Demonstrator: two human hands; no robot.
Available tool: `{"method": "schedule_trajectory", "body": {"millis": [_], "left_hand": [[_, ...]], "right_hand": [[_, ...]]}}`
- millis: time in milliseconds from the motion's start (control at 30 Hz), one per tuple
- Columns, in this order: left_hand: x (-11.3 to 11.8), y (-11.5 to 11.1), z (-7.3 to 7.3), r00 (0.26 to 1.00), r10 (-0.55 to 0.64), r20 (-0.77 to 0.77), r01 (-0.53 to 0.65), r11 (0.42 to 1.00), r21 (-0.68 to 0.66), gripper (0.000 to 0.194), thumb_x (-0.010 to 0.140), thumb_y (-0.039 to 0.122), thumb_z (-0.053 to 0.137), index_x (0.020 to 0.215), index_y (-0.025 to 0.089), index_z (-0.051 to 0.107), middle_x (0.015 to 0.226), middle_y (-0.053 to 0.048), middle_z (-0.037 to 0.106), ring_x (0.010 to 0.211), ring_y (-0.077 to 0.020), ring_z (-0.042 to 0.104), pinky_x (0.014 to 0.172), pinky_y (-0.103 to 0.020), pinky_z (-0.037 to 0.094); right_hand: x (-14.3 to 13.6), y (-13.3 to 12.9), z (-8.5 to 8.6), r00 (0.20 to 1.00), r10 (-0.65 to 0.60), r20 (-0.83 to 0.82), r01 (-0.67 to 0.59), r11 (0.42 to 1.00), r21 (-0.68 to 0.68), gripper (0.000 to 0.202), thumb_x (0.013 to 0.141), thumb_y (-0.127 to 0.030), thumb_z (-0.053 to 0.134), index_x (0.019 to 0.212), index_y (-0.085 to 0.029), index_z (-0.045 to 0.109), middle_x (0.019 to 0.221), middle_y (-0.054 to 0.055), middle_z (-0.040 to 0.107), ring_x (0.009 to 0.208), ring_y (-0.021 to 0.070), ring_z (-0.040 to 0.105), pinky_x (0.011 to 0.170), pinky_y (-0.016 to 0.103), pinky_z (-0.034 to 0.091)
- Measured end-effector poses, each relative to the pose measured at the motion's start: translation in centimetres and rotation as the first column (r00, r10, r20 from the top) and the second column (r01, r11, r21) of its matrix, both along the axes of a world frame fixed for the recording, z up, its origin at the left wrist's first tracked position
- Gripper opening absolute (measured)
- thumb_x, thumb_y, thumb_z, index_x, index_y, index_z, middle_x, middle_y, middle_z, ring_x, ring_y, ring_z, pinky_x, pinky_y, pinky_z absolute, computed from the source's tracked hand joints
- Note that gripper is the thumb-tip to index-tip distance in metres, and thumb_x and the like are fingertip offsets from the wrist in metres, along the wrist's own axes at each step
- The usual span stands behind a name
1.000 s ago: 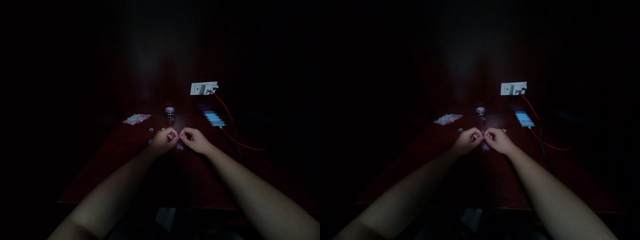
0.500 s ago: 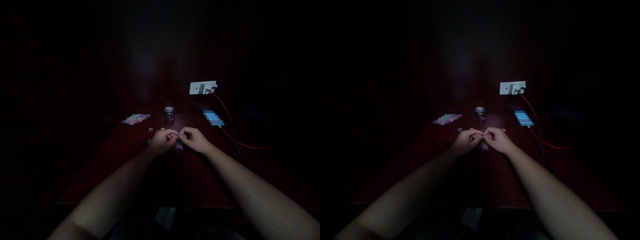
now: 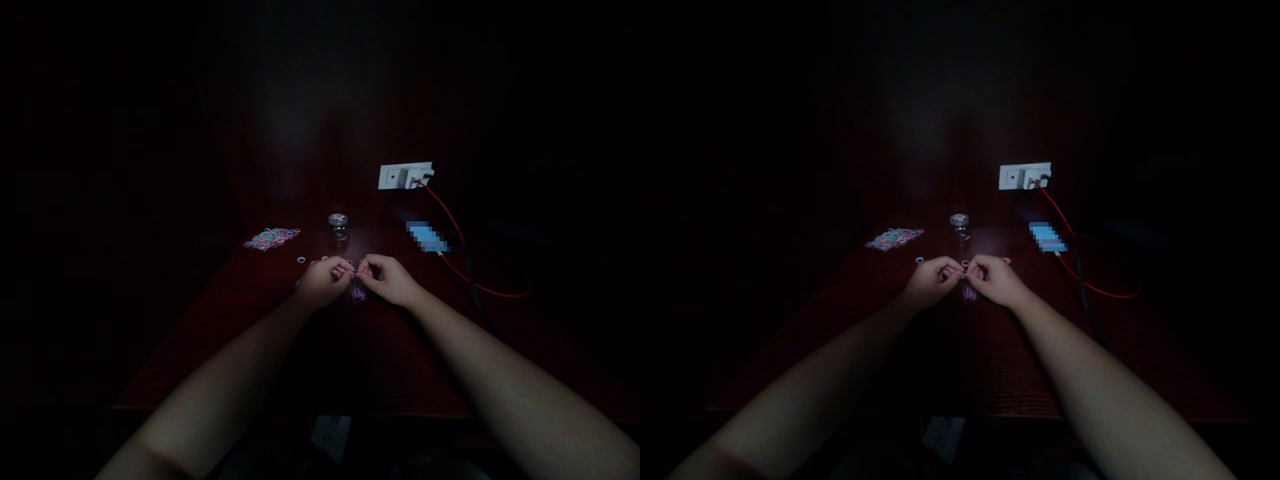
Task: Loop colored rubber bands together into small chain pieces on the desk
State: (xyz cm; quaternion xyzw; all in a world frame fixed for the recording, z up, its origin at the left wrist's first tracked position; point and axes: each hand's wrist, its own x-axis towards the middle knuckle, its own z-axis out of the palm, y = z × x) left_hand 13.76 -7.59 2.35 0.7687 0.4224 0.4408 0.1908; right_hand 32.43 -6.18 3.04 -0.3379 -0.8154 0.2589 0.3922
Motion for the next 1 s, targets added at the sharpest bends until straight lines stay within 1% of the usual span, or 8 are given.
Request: {"method": "schedule_trajectory", "body": {"millis": [267,400,667,800,1000], "left_hand": [[-0.02,0.15,-0.21,1.0,0.013,-0.001,-0.013,1.0,0.013,0.01,0.078,0.022,0.06,0.083,0.016,0.066,0.074,-0.002,0.068,0.061,-0.01,0.06,0.057,-0.02,0.048],[-0.03,0.14,-0.29,1.0,-0.008,0.003,0.008,1.0,-0.019,0.011,0.076,0.021,0.061,0.082,0.015,0.066,0.067,-0.001,0.066,0.058,-0.0095,0.057,0.056,-0.019,0.046],[-0.06,0.07,-0.24,1.0,0.002,-0.007,-0.002,1.0,-0.019,0.011,0.076,0.021,0.059,0.083,0.015,0.067,0.068,-0.001,0.065,0.059,-0.0094,0.056,0.056,-0.019,0.045],[0.0,-0.01,0.05,1.0,0.009,-0.017,-0.01,1.0,-0.021,0.011,0.076,0.02,0.059,0.082,0.015,0.066,0.073,-0.002,0.066,0.062,-0.0105,0.057,0.059,-0.021,0.046],[-0.18,-0.19,0.35,0.997,0.031,-0.065,-0.033,0.999,-0.034,0.009,0.076,0.02,0.057,0.08,0.016,0.065,0.073,-0.002,0.066,0.066,-0.0114,0.058,0.061,-0.021,0.047]], "right_hand": [[0.05,-0.03,-0.04,1.0,0.013,0.01,-0.013,1.0,-0.003,0.008,0.078,-0.023,0.059,0.074,-0.016,0.058,0.063,-0.001,0.054,0.057,0.0115,0.049,0.056,0.025,0.04],[0.04,0.0,-0.05,1.0,0.013,0.02,-0.013,1.0,0.002,0.007,0.078,-0.022,0.059,0.074,-0.016,0.057,0.063,-0.001,0.054,0.058,0.0114,0.049,0.057,0.024,0.04],[-0.04,-0.15,0.15,0.999,0.0,0.032,0.0,1.0,0.004,0.005,0.077,-0.019,0.057,0.074,-0.016,0.057,0.063,-0.001,0.053,0.058,0.0105,0.048,0.056,0.023,0.039],[-0.09,-0.31,0.37,0.999,0.003,0.05,-0.004,1.0,0.009,0.005,0.077,-0.017,0.056,0.073,-0.015,0.058,0.062,-0.001,0.053,0.057,0.0103,0.048,0.055,0.022,0.038],[-0.14,-0.41,0.41,0.998,-0.006,0.068,0.005,1.0,0.011,0.004,0.076,-0.015,0.056,0.074,-0.015,0.059,0.062,-0.001,0.055,0.057,0.0102,0.049,0.055,0.022,0.039]]}}
